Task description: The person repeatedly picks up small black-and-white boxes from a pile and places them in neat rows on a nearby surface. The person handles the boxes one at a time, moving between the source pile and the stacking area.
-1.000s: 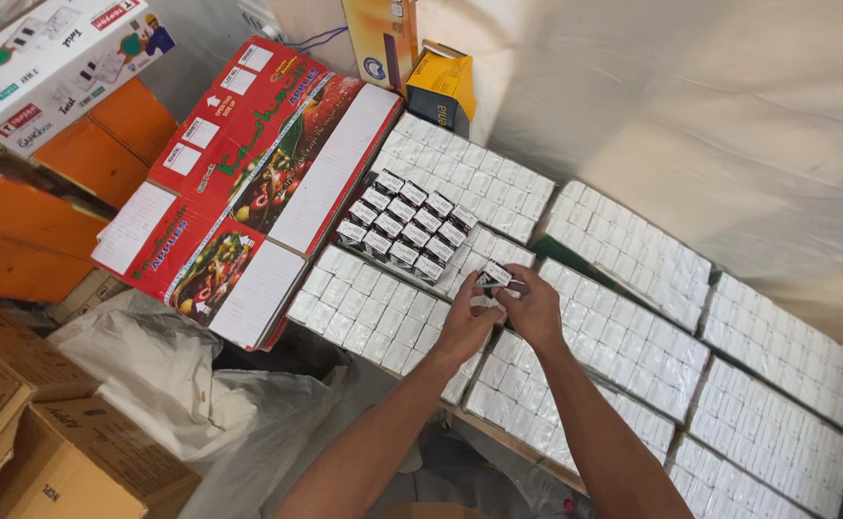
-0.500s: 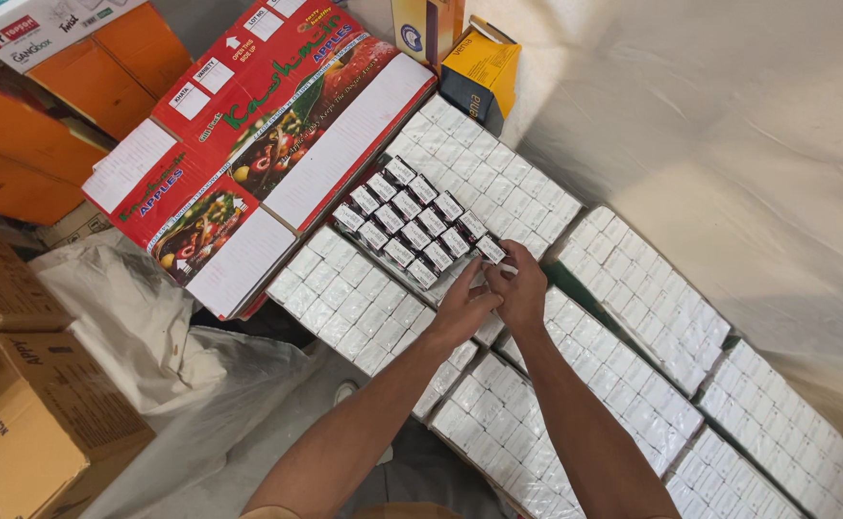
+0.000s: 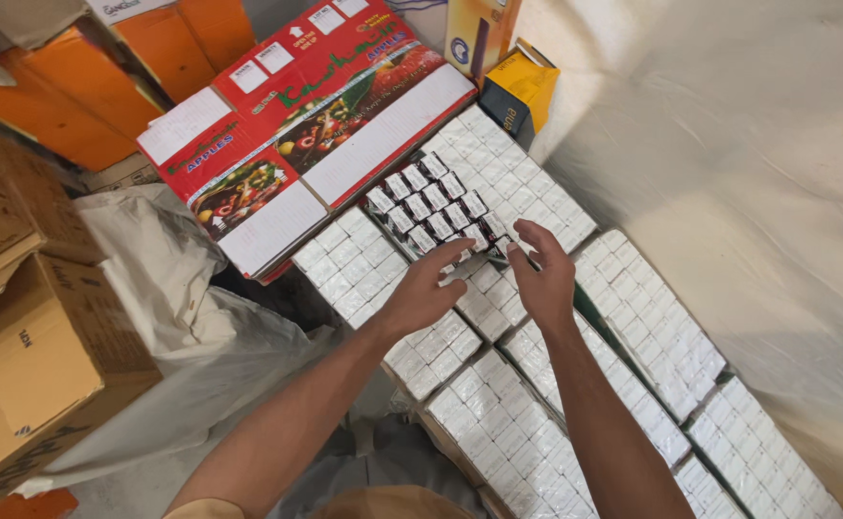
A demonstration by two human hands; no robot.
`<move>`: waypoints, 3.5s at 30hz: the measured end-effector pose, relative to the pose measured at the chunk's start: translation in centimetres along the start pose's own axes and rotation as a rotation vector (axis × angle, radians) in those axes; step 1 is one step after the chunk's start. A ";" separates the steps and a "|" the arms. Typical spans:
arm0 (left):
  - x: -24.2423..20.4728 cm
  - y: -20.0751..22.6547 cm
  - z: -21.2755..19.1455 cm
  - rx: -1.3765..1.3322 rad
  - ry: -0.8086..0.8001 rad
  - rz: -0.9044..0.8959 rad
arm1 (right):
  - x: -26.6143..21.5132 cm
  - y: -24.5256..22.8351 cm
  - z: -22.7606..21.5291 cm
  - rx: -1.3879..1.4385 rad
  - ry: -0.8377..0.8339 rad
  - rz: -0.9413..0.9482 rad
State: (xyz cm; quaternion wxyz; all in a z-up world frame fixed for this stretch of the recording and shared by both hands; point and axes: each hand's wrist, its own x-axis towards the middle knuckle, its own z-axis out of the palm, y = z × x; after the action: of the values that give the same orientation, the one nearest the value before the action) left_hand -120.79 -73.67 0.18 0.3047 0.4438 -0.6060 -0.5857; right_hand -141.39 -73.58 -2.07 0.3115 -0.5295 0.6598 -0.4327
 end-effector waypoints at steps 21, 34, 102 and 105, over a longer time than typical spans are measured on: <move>-29.2 -7.0 -19.8 -0.081 0.713 0.057 | -12.7 -14.1 21.4 0.283 -0.464 -0.225; -67.3 -14.0 -26.1 -0.109 1.208 0.094 | -42.4 -25.1 42.3 0.354 -0.986 -0.376; -116.6 -37.7 -80.4 -0.739 1.285 -0.404 | -87.6 -54.2 119.9 -0.749 -1.560 -0.875; -115.8 -37.4 -81.1 -0.837 1.349 -0.394 | -87.6 -53.9 121.9 -0.855 -1.613 -0.871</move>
State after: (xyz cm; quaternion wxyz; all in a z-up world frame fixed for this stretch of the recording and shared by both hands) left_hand 6.80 -2.72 -8.59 0.6358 0.6486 0.0655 -0.4133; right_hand 9.23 -21.68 -10.25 0.2635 -0.9259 0.1017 0.2510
